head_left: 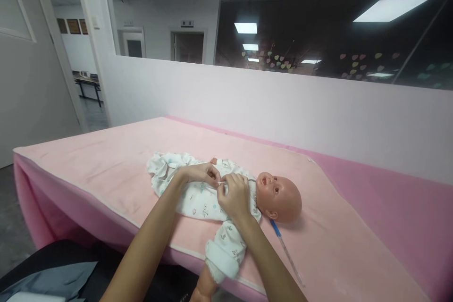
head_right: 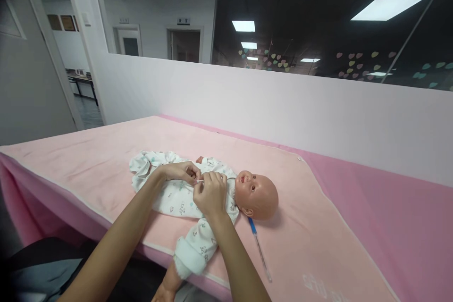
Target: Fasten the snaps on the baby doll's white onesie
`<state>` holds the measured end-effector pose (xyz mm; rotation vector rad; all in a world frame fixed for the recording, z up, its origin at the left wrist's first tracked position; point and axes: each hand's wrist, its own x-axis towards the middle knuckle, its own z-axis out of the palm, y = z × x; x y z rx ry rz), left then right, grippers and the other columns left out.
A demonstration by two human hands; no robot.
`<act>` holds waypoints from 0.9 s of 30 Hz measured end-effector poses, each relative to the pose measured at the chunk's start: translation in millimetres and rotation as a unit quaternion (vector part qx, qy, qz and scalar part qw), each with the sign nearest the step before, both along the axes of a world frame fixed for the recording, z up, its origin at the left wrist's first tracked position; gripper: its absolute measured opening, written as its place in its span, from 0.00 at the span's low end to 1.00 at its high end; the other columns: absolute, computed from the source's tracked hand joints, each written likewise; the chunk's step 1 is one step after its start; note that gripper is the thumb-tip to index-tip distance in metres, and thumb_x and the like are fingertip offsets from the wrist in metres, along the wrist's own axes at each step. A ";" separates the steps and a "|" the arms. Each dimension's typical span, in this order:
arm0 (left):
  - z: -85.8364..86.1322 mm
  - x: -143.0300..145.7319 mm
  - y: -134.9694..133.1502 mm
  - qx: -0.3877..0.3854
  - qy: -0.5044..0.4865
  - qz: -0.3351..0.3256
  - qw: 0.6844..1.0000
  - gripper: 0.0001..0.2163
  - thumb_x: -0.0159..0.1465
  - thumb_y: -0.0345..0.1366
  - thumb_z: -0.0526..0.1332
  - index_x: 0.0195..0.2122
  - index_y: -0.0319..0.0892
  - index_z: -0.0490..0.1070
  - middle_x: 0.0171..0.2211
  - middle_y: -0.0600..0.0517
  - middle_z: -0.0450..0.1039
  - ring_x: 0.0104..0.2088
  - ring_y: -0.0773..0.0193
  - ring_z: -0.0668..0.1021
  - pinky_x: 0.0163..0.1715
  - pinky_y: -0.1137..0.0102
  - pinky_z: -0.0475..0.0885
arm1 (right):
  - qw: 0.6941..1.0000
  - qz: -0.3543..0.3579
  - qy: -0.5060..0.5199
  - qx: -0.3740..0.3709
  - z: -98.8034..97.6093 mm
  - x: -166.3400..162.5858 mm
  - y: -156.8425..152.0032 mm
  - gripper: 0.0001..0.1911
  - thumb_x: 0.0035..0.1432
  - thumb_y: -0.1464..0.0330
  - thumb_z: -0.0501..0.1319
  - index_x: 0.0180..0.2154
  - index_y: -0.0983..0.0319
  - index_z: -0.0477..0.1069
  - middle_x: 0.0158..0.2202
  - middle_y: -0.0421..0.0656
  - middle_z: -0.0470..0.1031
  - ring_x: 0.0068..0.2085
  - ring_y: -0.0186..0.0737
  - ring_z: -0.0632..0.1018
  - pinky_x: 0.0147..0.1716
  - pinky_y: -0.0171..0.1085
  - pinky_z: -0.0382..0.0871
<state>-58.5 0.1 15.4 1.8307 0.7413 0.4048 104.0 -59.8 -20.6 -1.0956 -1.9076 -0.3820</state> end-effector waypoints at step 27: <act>-6.7 0.2 -1.5 -0.057 -0.073 0.006 0.996 0.08 0.52 0.36 0.63 0.30 0.38 0.70 0.30 0.54 0.68 0.35 0.68 0.69 0.40 0.73 0.62 | 1.000 0.007 0.000 -0.012 -8.5 3.6 -1.6 0.05 0.57 0.70 0.52 0.30 0.61 0.64 0.29 0.42 0.69 0.34 0.38 0.67 0.38 0.38 0.55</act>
